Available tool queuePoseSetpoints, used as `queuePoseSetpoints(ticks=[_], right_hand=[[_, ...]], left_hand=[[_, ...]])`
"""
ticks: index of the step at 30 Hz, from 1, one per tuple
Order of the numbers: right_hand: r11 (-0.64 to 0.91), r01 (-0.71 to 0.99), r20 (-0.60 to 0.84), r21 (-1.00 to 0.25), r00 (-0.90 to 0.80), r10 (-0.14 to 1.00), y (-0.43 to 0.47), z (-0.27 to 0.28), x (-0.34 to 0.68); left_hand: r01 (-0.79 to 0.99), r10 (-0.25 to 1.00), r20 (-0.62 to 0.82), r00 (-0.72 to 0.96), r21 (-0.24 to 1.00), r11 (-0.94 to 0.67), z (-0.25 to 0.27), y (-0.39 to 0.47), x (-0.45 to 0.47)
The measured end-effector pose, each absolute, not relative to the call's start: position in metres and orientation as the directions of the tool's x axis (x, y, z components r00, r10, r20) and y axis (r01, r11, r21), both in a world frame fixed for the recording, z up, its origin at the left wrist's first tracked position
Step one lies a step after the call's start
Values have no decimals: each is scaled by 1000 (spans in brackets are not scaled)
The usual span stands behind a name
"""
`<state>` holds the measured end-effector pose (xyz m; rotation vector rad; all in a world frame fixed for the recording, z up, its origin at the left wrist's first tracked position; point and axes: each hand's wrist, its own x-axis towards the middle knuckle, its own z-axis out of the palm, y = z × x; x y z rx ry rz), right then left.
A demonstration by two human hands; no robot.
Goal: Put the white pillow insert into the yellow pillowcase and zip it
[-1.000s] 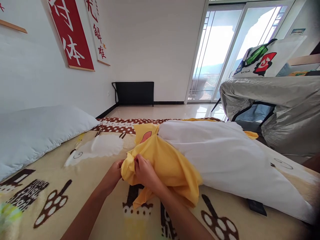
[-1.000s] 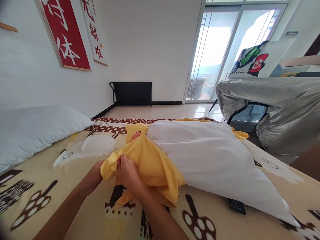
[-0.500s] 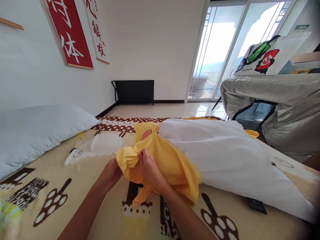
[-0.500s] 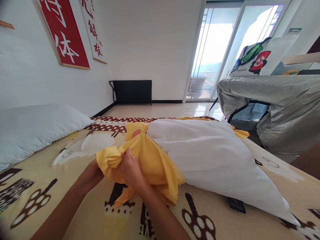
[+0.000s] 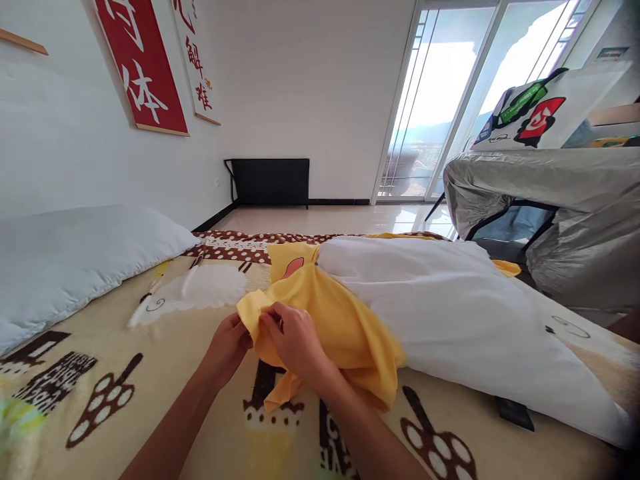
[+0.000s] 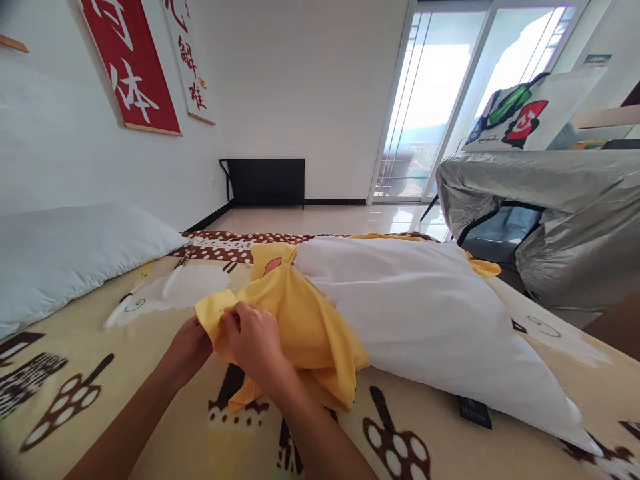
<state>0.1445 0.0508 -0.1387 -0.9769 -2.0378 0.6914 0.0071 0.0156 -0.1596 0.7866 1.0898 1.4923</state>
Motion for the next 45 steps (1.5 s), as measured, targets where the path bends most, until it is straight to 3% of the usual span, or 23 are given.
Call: queuePoseSetpoints(ticks=[11, 17, 23, 32, 36, 45], right_hand=[[420, 194, 321, -887, -395, 861, 59, -148, 139], [465, 230, 358, -855, -386, 850, 59, -156, 132], [393, 133, 324, -910, -362, 874, 63, -158, 131], [404, 334, 303, -852, -315, 899, 63, -156, 134], [397, 308, 294, -865, -331, 897, 63, -154, 135], [239, 108, 172, -965, -428, 887, 73, -162, 136]], left_hand=[[-247, 995, 9, -97, 968, -33, -153, 13, 4], [-289, 998, -1, -68, 957, -19, -158, 14, 4], [-365, 998, -35, -56, 931, 12, -162, 16, 2], [-398, 998, 51, -49, 915, -66, -168, 21, 2], [-382, 996, 78, -37, 920, -87, -171, 22, 3], [-96, 987, 94, -131, 990, -107, -179, 25, 0]])
